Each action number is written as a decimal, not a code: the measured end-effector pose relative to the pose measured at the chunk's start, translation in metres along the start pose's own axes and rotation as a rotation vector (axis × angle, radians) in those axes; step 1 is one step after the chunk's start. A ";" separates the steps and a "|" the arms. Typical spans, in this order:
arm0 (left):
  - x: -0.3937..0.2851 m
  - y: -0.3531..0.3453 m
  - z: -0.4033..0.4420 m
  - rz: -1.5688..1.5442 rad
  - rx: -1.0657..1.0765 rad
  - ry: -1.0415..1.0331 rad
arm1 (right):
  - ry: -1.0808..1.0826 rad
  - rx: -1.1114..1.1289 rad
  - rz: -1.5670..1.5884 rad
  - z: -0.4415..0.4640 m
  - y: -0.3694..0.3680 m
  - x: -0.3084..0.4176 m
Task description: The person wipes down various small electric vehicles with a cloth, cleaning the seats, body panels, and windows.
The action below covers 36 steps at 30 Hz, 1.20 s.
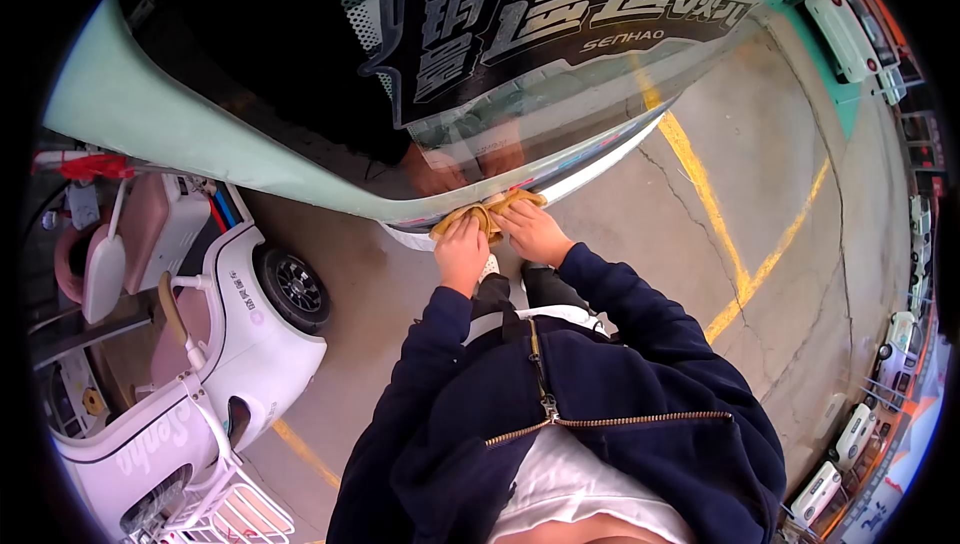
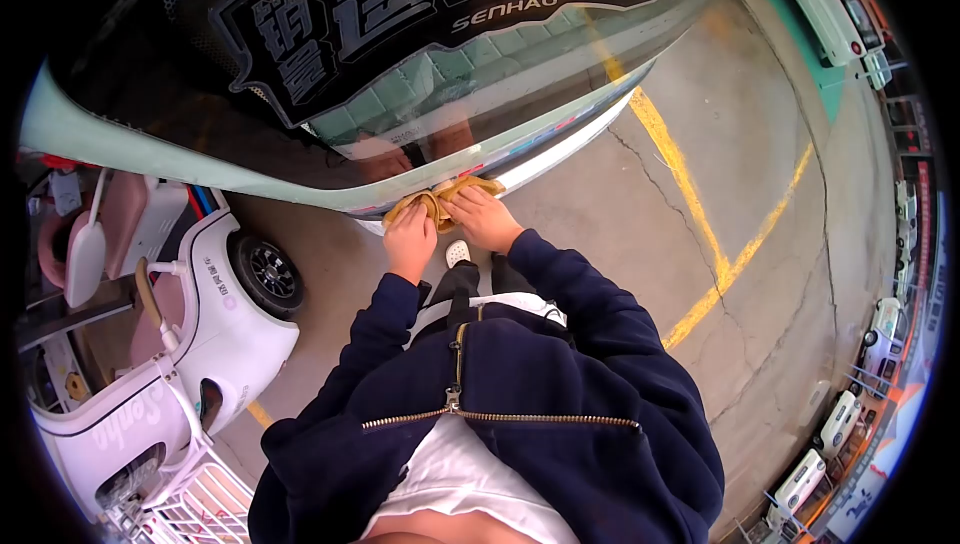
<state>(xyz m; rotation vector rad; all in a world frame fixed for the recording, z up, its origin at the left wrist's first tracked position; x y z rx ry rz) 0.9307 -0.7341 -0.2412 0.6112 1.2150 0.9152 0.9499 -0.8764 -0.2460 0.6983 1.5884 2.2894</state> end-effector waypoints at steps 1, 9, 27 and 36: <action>0.001 0.001 0.003 0.010 -0.026 0.000 | 0.002 -0.026 0.011 0.001 0.000 0.002; -0.026 -0.005 0.009 0.056 -0.104 -0.051 | 0.052 -0.052 0.059 -0.012 0.011 -0.025; -0.208 -0.143 0.077 0.135 -0.011 -0.066 | 0.148 -0.306 0.087 -0.141 0.098 -0.213; -0.245 -0.192 0.115 0.366 0.120 0.146 | 0.237 -0.309 0.267 -0.163 0.113 -0.274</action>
Point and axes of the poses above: each hand's wrist, its own z-axis towards the middle knuckle, its own y-axis out of the back of the hand, x = y × z, the point moved 6 cm from there along z, towards the middle knuckle, and after that the axes turned 10 degrees about y, right-handed, at the moved point
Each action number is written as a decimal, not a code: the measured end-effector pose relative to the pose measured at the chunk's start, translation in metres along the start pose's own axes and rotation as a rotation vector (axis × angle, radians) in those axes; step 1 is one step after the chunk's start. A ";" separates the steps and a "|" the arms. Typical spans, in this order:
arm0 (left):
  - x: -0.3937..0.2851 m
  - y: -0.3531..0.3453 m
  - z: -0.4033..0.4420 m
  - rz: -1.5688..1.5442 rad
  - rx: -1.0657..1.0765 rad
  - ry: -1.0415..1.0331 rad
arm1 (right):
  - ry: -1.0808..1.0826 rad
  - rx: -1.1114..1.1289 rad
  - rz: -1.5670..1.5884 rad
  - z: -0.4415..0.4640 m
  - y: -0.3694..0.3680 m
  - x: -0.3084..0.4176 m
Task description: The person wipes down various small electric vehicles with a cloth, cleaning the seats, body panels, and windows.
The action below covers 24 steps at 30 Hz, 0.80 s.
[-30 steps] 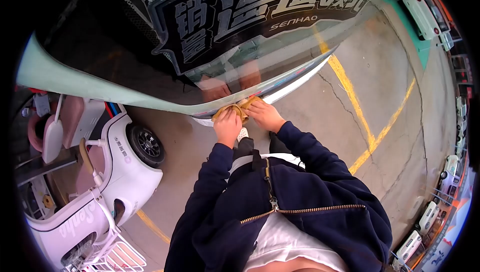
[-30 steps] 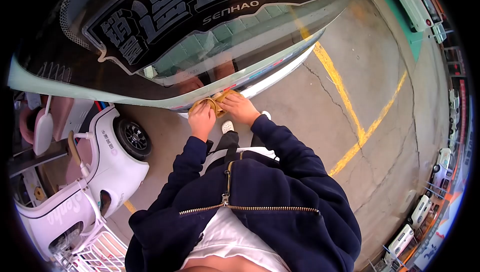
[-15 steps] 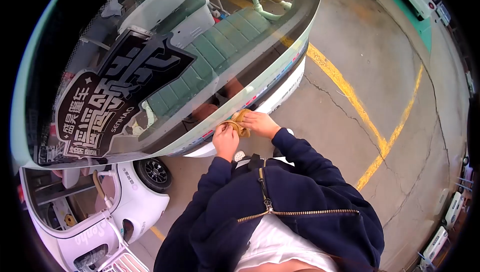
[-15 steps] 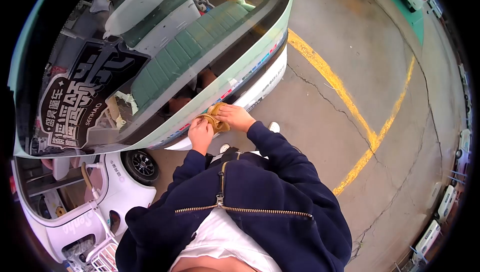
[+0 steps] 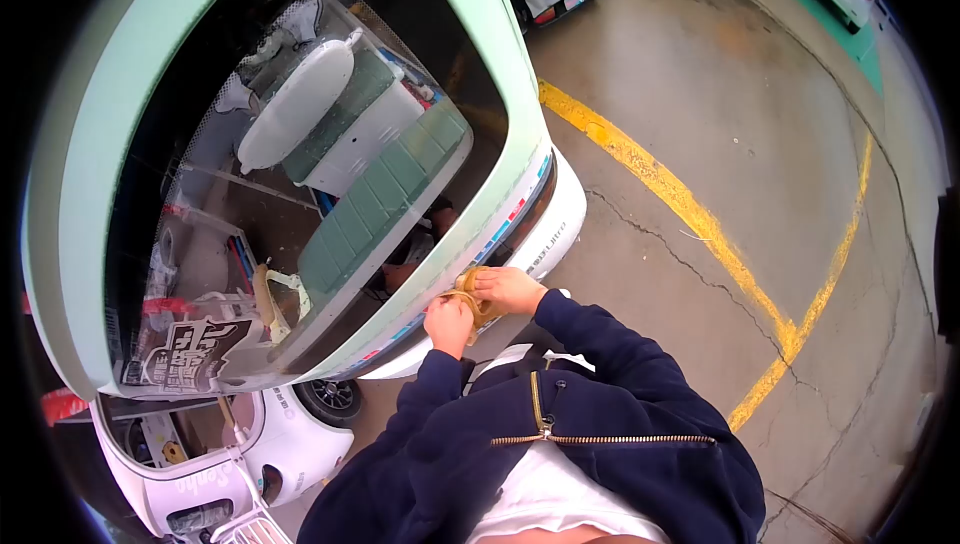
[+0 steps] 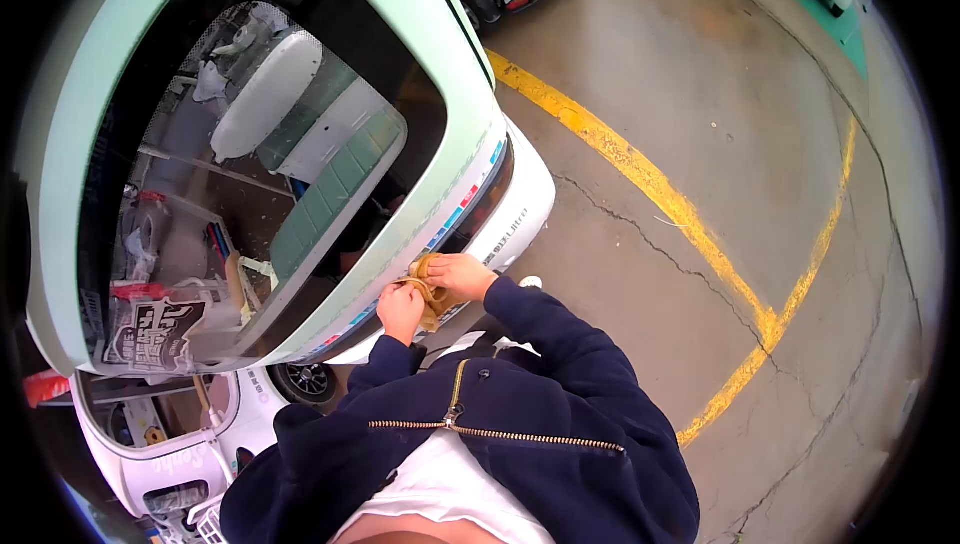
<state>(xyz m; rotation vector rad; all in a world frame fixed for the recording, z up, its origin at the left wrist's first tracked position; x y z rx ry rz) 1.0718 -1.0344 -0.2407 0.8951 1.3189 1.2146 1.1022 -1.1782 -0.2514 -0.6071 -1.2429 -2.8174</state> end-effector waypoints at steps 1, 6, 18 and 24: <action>-0.003 -0.002 0.002 0.020 0.045 0.016 | -0.010 -0.010 0.020 -0.003 -0.001 -0.004; -0.040 -0.008 0.012 -0.037 0.101 0.071 | -0.108 -0.005 0.078 -0.017 0.027 -0.027; -0.226 -0.048 0.111 -0.187 0.115 0.068 | -0.120 0.170 0.092 -0.081 0.174 -0.168; -0.291 -0.047 0.167 -0.520 0.133 -0.178 | -0.273 0.246 0.191 -0.108 0.236 -0.218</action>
Point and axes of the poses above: each hand's wrist, its own z-axis towards the middle knuckle, its own y-axis out of the back of the hand, x = y × z, the point moved 6 cm from there along z, towards the middle knuckle, and after that the axes turned 10 degrees about y, right-handed, at the moved point
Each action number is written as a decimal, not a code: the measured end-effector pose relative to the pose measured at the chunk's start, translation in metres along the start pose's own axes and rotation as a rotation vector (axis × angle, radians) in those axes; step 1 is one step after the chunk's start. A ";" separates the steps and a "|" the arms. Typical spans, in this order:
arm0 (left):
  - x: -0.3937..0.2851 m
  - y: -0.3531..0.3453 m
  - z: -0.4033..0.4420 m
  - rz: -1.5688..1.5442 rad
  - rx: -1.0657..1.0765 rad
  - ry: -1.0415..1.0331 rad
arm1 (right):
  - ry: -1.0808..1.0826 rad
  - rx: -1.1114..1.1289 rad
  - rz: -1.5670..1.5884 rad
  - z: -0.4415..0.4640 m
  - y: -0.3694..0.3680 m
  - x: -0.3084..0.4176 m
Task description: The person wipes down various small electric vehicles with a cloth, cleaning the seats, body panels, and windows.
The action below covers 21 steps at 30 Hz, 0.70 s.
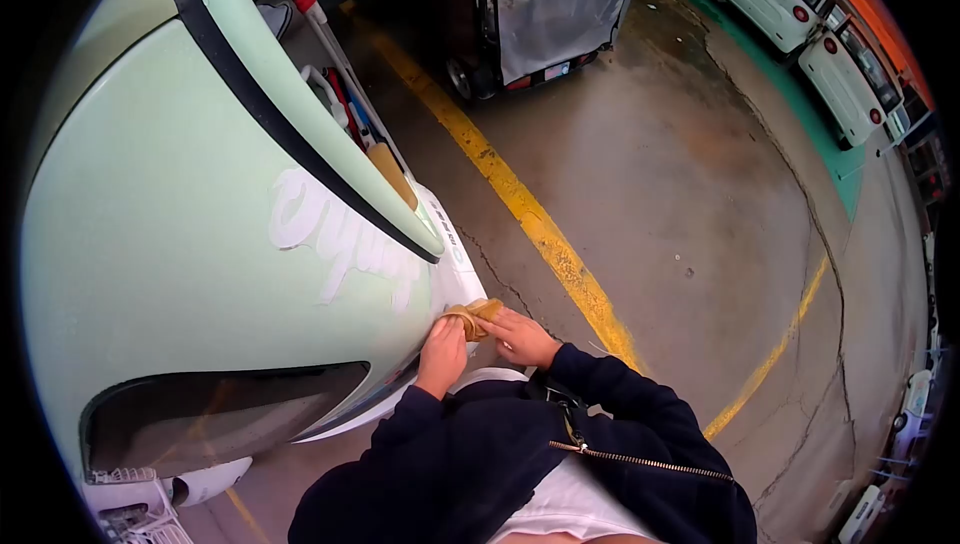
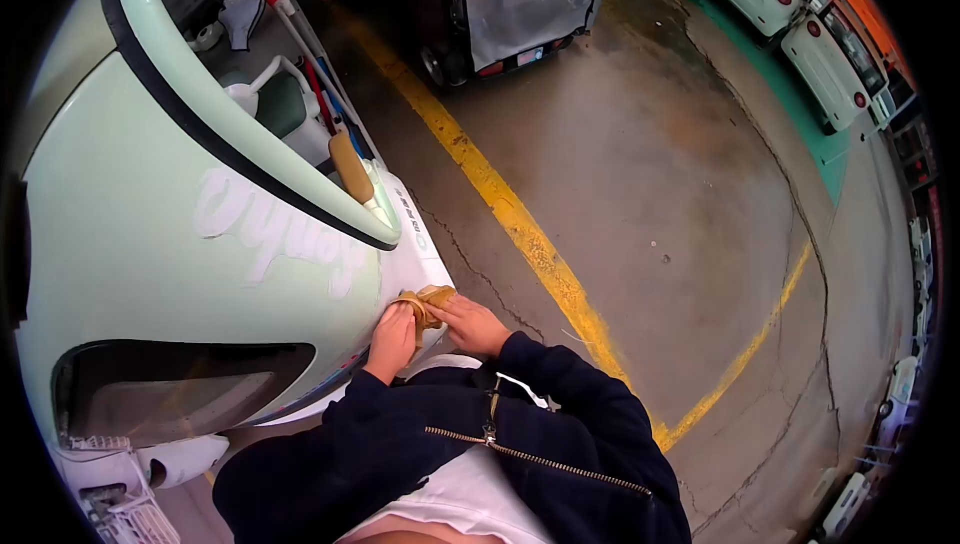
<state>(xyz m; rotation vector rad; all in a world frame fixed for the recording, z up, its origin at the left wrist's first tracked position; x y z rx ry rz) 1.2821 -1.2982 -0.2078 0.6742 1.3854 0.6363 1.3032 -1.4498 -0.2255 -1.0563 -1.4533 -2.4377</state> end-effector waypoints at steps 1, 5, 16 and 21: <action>-0.012 0.001 0.013 0.001 -0.010 -0.030 | 0.026 -0.116 -0.042 0.005 0.024 -0.002; -0.061 0.001 0.069 -0.065 -0.083 -0.078 | 0.074 -0.379 -0.096 0.016 0.095 -0.022; -0.131 -0.028 0.249 -0.298 -0.325 0.154 | -0.006 -0.687 0.156 0.019 0.241 -0.170; -0.161 -0.026 0.318 -0.382 -0.375 0.287 | 0.001 -0.418 -0.022 0.043 0.304 -0.239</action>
Point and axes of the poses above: each hand's wrist, its own z-axis towards the middle knuckle, its own y-axis out of the back of the hand, x = y × z, the point moved 6 cm from there along z, towards the middle knuckle, and after that the axes turned 10 degrees about y, right-handed, at the moved point
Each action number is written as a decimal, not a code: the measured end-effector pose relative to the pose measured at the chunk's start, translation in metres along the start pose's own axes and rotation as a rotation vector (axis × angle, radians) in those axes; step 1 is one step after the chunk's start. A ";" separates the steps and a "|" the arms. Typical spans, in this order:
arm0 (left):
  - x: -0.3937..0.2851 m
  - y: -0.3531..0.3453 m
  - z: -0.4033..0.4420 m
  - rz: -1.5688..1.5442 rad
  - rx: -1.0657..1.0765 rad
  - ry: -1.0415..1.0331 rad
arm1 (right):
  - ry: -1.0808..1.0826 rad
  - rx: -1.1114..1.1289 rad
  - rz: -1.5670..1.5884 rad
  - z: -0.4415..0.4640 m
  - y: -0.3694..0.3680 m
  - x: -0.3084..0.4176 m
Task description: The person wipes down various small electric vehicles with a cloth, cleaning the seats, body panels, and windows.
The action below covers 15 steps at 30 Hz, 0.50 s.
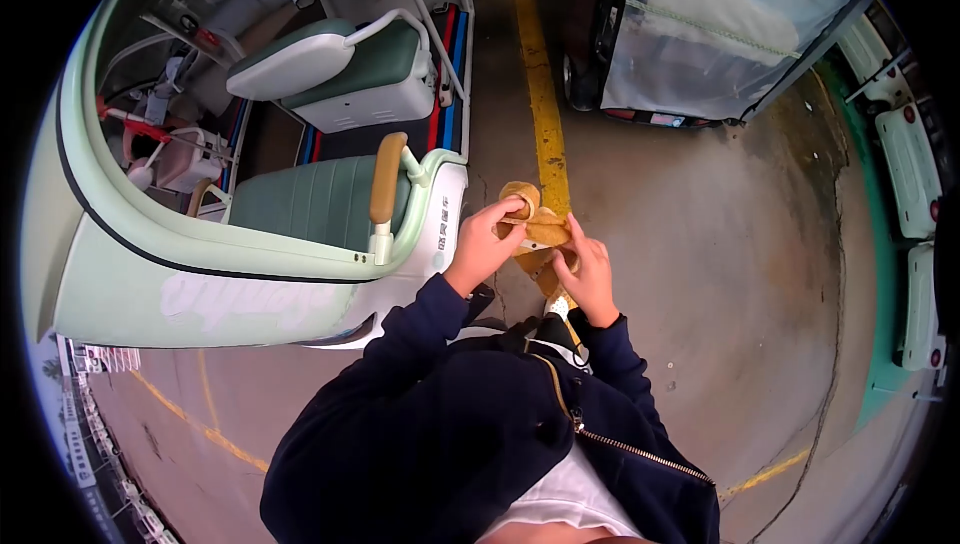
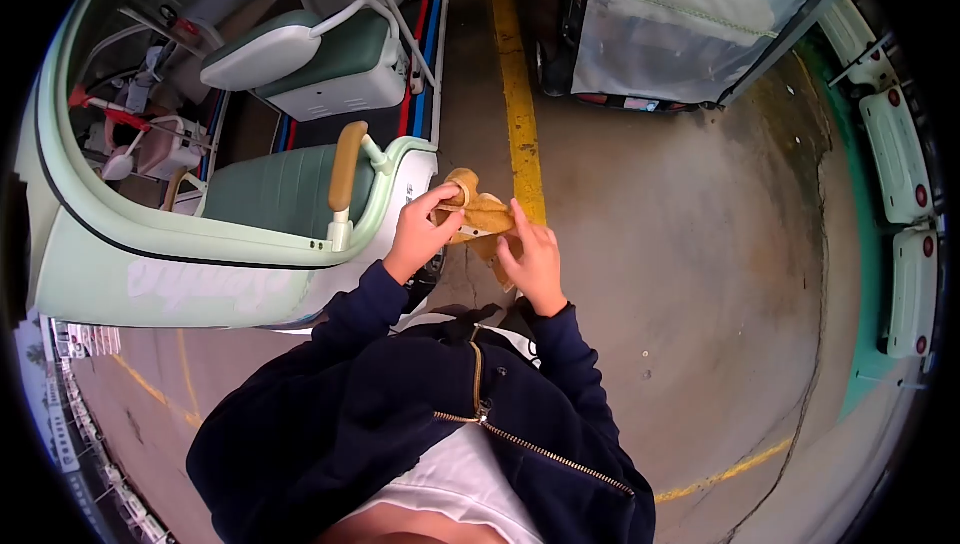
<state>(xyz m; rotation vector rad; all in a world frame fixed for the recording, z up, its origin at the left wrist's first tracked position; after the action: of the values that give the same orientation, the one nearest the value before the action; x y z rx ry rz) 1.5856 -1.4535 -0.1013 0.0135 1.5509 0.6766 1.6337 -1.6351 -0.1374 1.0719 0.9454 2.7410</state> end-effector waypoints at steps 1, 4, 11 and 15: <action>0.003 -0.009 0.008 -0.097 -0.017 0.028 | 0.017 0.102 -0.072 0.002 -0.003 -0.020; 0.002 -0.023 0.017 -0.276 -0.117 0.057 | 0.005 0.394 -0.045 0.008 -0.016 -0.059; 0.015 0.005 0.027 -0.451 -0.221 0.272 | -0.100 0.553 0.219 0.034 -0.094 -0.114; 0.055 0.034 0.036 -0.428 -0.356 0.311 | -0.181 0.795 0.384 0.053 -0.163 -0.135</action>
<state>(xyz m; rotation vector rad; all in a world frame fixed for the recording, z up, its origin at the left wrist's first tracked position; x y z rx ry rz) 1.5989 -1.3886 -0.1344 -0.6998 1.6344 0.6183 1.7418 -1.5094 -0.2791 1.7146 2.0659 2.4634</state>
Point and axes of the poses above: each hand's wrist, its own z-axis towards the middle knuckle, its own y-axis out of the back of the hand, x = y × z, the point moved 6 cm from there along z, towards the middle knuckle, and after that the axes turned 10 degrees about y, right-handed, at the moved point
